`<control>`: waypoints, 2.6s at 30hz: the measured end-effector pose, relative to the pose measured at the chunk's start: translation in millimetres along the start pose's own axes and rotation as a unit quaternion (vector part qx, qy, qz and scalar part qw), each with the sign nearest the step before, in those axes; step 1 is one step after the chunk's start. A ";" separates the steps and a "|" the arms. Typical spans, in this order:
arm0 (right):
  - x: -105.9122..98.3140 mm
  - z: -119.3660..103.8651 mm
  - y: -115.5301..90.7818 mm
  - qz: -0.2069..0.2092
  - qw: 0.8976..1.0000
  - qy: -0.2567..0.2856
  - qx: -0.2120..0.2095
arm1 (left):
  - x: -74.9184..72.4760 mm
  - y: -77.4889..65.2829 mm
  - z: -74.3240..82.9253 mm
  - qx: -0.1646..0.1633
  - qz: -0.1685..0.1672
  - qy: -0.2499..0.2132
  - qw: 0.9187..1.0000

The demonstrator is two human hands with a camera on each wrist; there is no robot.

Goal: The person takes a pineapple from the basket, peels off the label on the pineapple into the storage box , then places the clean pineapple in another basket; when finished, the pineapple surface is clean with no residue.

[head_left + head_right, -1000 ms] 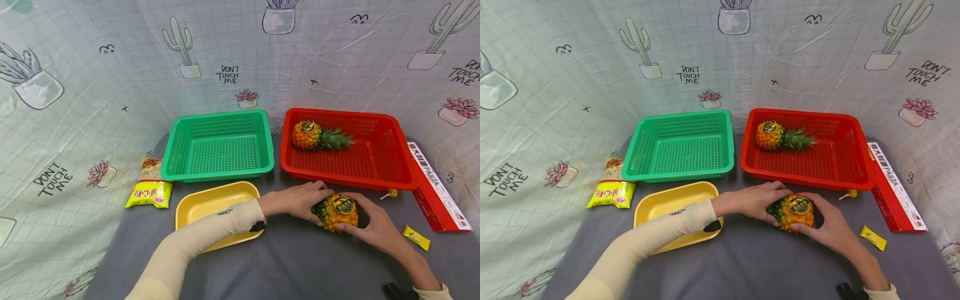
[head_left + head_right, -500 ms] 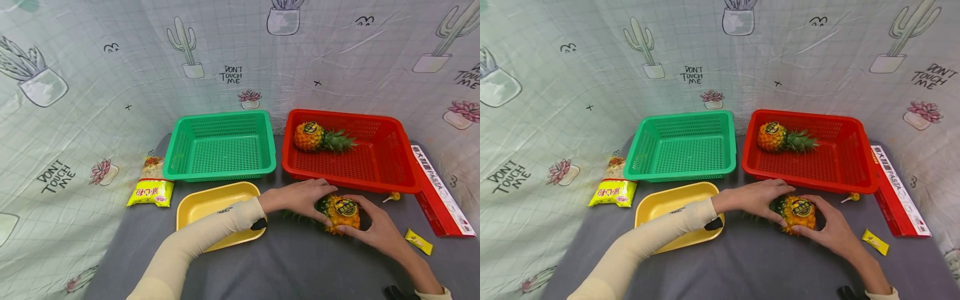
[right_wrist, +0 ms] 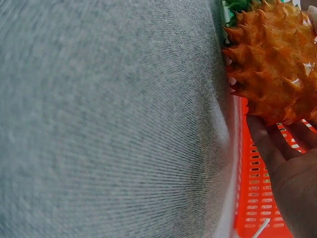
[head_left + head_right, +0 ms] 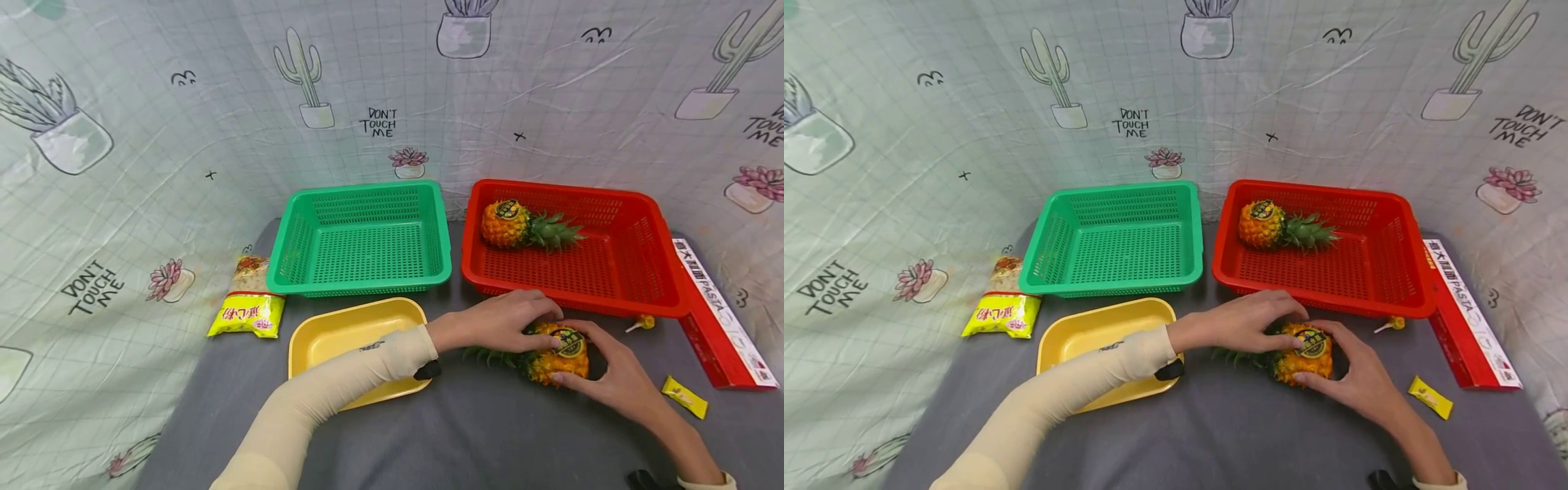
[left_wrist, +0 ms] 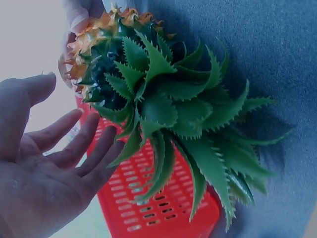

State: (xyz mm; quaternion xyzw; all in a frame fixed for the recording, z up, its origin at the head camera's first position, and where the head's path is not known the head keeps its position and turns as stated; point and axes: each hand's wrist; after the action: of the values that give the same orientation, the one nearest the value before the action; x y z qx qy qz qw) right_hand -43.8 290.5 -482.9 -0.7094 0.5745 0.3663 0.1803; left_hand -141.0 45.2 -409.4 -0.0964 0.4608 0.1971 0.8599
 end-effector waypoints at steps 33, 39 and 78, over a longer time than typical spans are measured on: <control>2.6 -0.1 -0.5 0.006 1.000 0.002 0.002 | 1.5 7.9 7.1 -0.003 0.027 -0.068 0.997; 3.0 -0.1 -1.9 0.011 1.000 0.004 0.002 | -1.2 6.2 8.1 -0.002 0.038 -0.111 0.993; 1.1 -1.3 -2.8 -0.005 1.000 0.011 0.025 | -44.5 -109.6 -42.8 -0.083 0.111 -0.234 0.962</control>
State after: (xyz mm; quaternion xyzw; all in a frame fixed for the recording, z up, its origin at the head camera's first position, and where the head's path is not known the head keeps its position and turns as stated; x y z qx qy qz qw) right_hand -40.7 289.6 -483.2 -0.7113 0.5824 0.3429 0.1934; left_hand -148.5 -79.9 -397.9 -0.0671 0.2362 0.3460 0.9055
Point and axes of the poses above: each hand's wrist, its own y-axis towards the middle knuckle, its own x-axis out of the palm, z = x × y, and after that the axes turned 2 degrees about -y, right-handed
